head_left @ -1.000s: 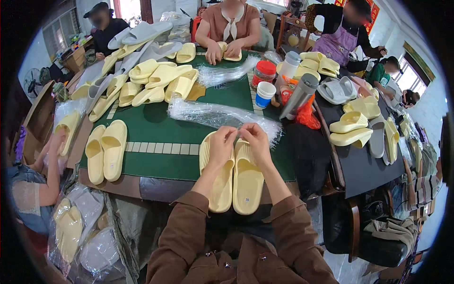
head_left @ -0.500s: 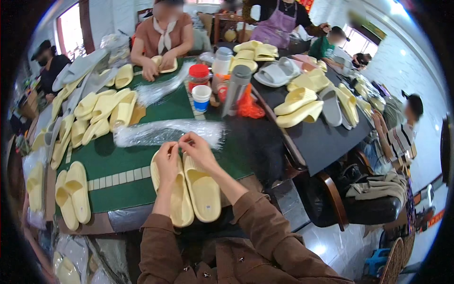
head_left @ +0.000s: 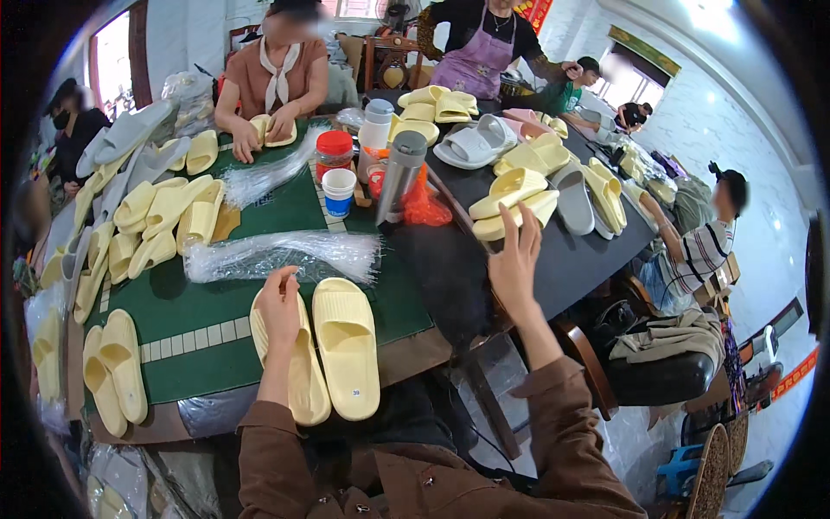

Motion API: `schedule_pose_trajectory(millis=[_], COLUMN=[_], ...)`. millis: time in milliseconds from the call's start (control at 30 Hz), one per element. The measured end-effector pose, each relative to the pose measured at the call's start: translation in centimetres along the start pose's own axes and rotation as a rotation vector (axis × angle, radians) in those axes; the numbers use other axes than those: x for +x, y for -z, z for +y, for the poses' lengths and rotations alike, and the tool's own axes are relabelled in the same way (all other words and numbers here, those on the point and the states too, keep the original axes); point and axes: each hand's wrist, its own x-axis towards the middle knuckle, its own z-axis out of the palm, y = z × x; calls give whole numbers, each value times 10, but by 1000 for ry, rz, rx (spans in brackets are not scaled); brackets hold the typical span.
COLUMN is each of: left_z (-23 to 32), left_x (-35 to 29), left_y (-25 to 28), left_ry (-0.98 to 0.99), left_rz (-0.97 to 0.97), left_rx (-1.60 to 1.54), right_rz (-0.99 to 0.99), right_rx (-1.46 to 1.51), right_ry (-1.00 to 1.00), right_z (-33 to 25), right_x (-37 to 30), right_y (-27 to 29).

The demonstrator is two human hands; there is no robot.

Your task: The person assembles yellow and white plastic slippers by hand at a workbench. They pick up pairs of slippers, insert small fasteners into the straps, and place the finished pairs onto a growing stack. The process is repetitive and involves handling multiple units of the same product.

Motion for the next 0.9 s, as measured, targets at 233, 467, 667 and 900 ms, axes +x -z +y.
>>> schedule_pose_trajectory(millis=[233,467,667,900], left_z=[-8,-7,-3,-1], left_x=[3,0,1,1], left_y=[-2,-2,-3,-2], left_ry=[-24,-38,-60,-42], left_rz=[18,32,32,-22], left_rx=[-65,-64,-62,-7], right_rz=[-289,-565,-624,-529], right_rx=[-293,-220,-158,333], right_ry=[255,277,452,113], right_z=[51,72,95,108], right_x=[39,77,69,7], right_y=[-23,-17,22,19])
